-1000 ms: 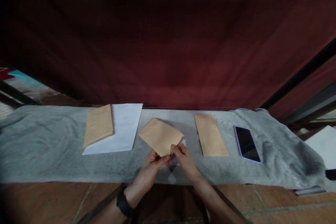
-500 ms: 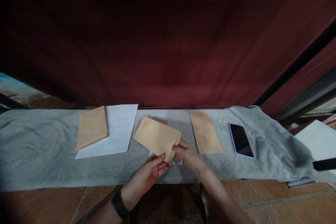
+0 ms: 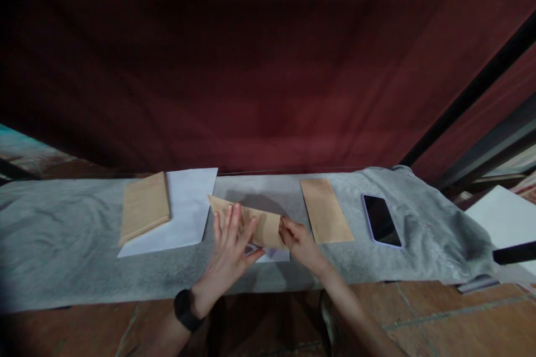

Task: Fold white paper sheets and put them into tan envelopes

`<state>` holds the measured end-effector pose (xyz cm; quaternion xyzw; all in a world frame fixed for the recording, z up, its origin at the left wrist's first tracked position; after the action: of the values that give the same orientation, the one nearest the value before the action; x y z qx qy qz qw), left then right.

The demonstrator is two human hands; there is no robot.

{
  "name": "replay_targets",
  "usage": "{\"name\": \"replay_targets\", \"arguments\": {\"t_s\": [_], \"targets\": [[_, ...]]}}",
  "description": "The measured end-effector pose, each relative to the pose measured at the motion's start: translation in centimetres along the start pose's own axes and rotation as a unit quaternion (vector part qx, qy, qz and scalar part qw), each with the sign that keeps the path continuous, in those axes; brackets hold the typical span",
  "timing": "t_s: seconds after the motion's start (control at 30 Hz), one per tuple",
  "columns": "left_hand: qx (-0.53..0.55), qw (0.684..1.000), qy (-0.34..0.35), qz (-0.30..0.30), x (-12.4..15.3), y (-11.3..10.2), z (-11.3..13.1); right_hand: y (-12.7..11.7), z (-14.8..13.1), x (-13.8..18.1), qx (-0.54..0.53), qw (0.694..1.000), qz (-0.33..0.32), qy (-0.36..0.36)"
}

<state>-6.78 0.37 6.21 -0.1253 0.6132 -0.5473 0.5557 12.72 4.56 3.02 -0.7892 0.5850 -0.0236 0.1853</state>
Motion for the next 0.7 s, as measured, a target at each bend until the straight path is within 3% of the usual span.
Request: {"name": "replay_targets", "arguments": {"t_s": [0.17, 0.3, 0.5, 0.7], "targets": [[-0.050, 0.997, 0.026, -0.042, -0.3, 0.3, -0.7, -0.2, -0.5, 0.3, -0.078, 0.996, -0.038, 0.018], [-0.050, 0.996, 0.040, -0.058, -0.4, 0.3, -0.5, -0.2, -0.2, 0.5, -0.082, 0.995, -0.059, 0.027], [-0.049, 0.996, 0.043, -0.053, -1.0, -0.1, -0.3, -0.7, 0.4, 0.2, -0.032, 0.999, 0.019, 0.030], [-0.060, 0.994, 0.032, -0.081, -1.1, 0.0, 0.0, -0.9, 1.2, -0.3, -0.041, 0.997, 0.051, 0.048]]}}
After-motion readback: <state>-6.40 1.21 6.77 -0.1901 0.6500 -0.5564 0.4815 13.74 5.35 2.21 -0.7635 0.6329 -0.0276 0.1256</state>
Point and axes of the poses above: each hand's wrist, its own x-axis away from the middle knuckle, its own y-axis out of the palm, z = x × y, the point moved 4 cm from there along -x, towards the middle knuckle, and after that the axes turned 3 degrees about x, right-handed, at the moved point
